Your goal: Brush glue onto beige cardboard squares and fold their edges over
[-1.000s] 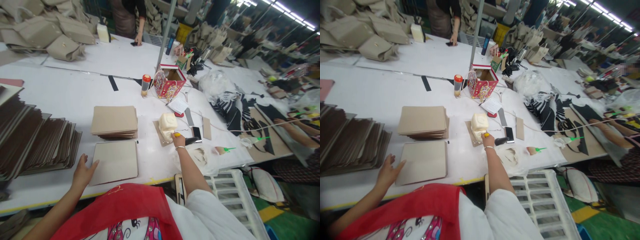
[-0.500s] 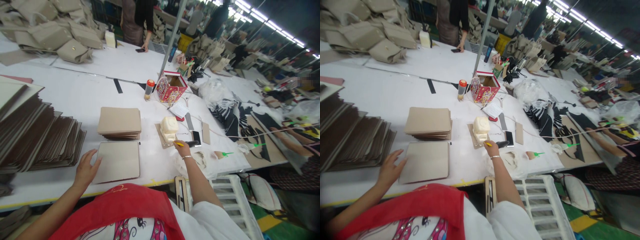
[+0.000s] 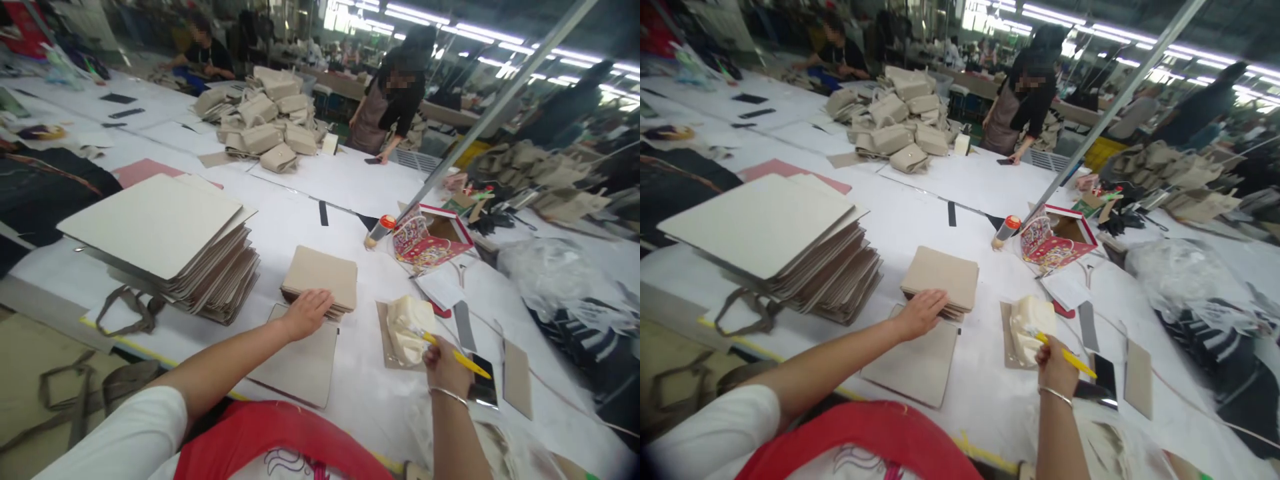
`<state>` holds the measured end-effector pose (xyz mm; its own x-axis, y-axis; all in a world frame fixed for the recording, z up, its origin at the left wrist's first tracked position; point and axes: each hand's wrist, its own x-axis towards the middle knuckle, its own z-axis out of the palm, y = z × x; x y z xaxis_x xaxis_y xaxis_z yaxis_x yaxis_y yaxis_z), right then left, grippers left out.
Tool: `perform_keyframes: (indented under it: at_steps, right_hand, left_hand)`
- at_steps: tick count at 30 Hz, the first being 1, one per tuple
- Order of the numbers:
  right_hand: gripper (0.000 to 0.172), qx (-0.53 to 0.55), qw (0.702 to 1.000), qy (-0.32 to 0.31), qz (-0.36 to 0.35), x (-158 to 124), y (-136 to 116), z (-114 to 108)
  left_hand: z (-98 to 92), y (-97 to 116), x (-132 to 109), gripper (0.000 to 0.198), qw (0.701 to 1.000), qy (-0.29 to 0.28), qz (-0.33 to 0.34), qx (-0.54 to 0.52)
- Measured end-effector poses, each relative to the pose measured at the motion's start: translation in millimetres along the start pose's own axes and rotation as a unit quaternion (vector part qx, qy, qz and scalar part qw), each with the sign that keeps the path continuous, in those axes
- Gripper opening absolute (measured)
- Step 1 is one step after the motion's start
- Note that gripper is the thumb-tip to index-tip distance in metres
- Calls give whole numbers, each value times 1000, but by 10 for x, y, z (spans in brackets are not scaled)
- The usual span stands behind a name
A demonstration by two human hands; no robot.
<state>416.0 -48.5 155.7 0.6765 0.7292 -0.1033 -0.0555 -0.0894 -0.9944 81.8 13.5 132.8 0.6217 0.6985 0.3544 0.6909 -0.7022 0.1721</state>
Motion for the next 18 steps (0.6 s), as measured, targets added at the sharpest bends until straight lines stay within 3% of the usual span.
perform_keyframes:
  at_steps: [2, 5, 8, 12, 14, 18]
  right_hand:
    - [20, 42, 994, -94, 31, -121, -209, 636]
    - [25, -7, 970, -243, 26, -379, -402, 1594]
    - [25, -108, 927, -360, -11, -574, -426, 2251]
    - [21, -186, 876, -444, -32, -571, -362, 2676]
    - [20, -202, 866, -456, -27, -475, -328, 2806]
    - [21, -190, 903, -383, -40, -216, -252, 3041]
  left_hand:
    - [90, -14, 51, 54, 999, -33, -30, 15]
    - [199, -49, 67, 55, 995, -77, -60, 28]
    - [247, -74, 49, 51, 993, -95, -65, 35]
    - [235, -87, 37, 49, 993, -94, -60, 38]
    - [227, -90, 38, 49, 993, -97, -55, 39]
    - [236, -93, 40, 50, 993, -97, -52, 46]
